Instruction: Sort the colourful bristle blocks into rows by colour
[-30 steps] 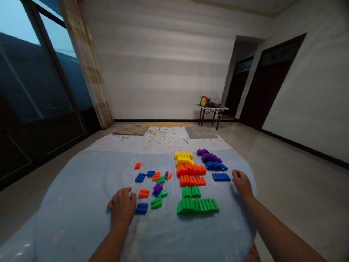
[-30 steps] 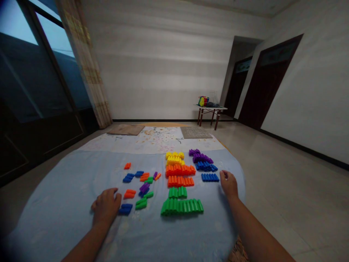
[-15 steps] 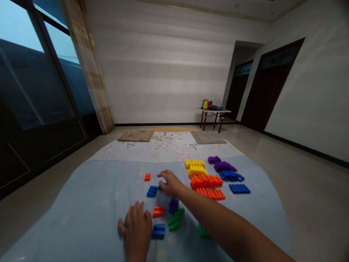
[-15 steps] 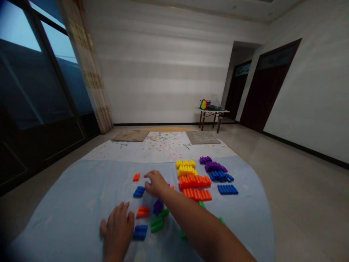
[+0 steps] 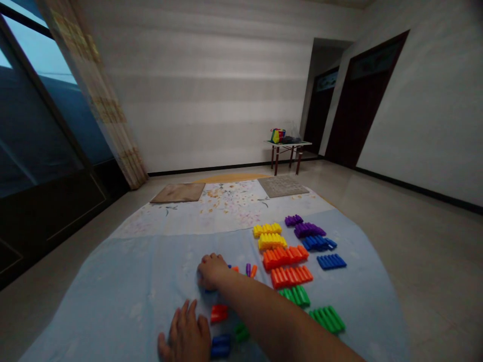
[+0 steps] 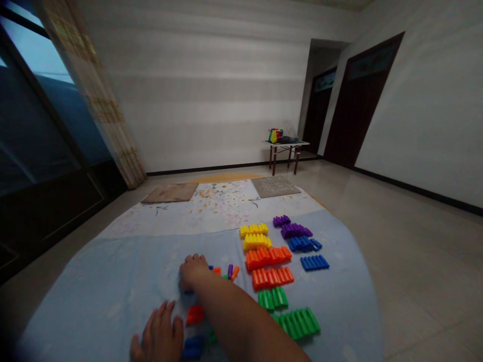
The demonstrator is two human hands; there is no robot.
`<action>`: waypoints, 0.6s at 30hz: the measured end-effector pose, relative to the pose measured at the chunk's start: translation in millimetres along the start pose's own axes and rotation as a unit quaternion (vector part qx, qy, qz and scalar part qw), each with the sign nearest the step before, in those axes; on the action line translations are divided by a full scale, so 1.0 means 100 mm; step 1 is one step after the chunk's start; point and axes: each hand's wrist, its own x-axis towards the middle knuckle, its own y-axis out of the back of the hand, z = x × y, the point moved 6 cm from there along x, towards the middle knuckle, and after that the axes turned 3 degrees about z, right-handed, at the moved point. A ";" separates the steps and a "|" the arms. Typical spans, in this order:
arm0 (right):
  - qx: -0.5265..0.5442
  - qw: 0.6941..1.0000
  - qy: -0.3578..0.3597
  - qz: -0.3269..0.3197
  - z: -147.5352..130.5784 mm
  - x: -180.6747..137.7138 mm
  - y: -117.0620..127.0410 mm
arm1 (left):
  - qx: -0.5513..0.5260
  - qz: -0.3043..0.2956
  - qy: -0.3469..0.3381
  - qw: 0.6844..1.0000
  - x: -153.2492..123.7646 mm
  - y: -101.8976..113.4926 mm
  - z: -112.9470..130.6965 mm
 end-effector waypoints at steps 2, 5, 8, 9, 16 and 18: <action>-0.020 1.000 0.007 -0.008 0.04 -0.23 0.04 | -0.002 -0.012 0.007 1.000 0.02 -0.01 -0.01; -0.027 0.999 0.024 -0.030 0.05 -0.53 0.08 | -0.019 -0.037 0.019 0.999 0.06 -0.06 -0.03; 0.009 0.997 0.047 -0.065 0.01 -0.77 0.10 | -0.057 -0.045 0.029 0.997 0.11 -0.05 -0.03; 0.025 0.996 0.052 -0.065 0.00 -0.84 0.13 | -0.068 -0.048 0.037 0.996 0.12 -0.03 -0.03; 0.060 0.992 -0.072 0.081 0.41 -1.19 0.56 | -0.095 -0.073 0.079 0.990 0.15 0.13 0.05; 0.055 0.989 -0.116 0.073 0.60 -1.21 0.56 | -0.097 -0.076 0.084 0.989 0.14 0.15 0.06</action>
